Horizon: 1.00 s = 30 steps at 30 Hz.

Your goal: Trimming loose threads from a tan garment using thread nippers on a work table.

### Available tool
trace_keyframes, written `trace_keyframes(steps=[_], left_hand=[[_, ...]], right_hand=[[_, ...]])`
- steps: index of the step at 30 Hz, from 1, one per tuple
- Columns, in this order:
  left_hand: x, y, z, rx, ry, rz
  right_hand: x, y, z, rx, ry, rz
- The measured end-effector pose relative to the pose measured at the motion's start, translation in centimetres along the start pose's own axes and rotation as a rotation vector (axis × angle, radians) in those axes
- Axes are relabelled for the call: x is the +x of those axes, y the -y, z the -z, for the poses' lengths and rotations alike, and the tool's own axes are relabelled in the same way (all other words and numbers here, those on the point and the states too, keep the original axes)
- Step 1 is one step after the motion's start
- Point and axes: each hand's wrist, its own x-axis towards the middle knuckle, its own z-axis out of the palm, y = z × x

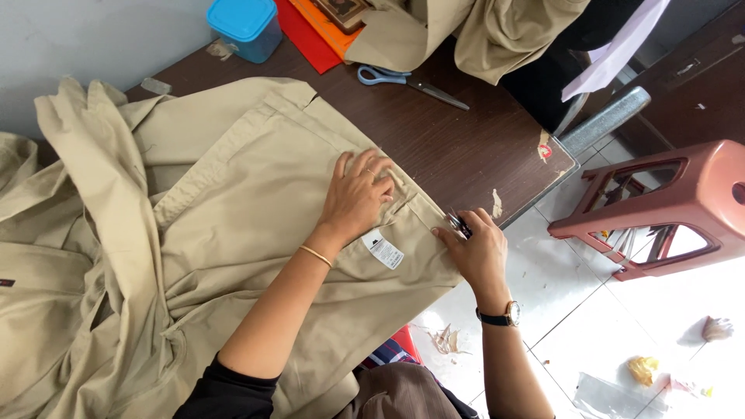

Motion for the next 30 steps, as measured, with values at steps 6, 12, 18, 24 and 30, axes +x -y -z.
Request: trace_keyframes(steps=[6, 12, 18, 24, 30], left_hand=[[-0.8, 0.5, -2.5, -0.007, 0.085, 0.063], [1.1, 0.4, -2.5, -0.024, 0.203, 0.049], [-1.6, 1.8, -1.5, -0.090, -0.376, -0.124], [-9.5, 1.3, 0.3, -0.087, -0.405, -0.011], [-12.1, -0.6, 2.2, -0.236, -0.222, 0.105]], right_hand=[[-0.1, 0.0, -0.1, 0.024, -0.015, -0.006], [-0.4, -0.6, -0.8, 0.035, -0.009, -0.037], [-1.2, 0.1, 0.9, 0.015, -0.017, 0.033], [-5.9, 3.8, 1.9, 0.112, 0.028, 0.414], [-7.9, 3.5, -0.2, 0.086, 0.253, 0.401]])
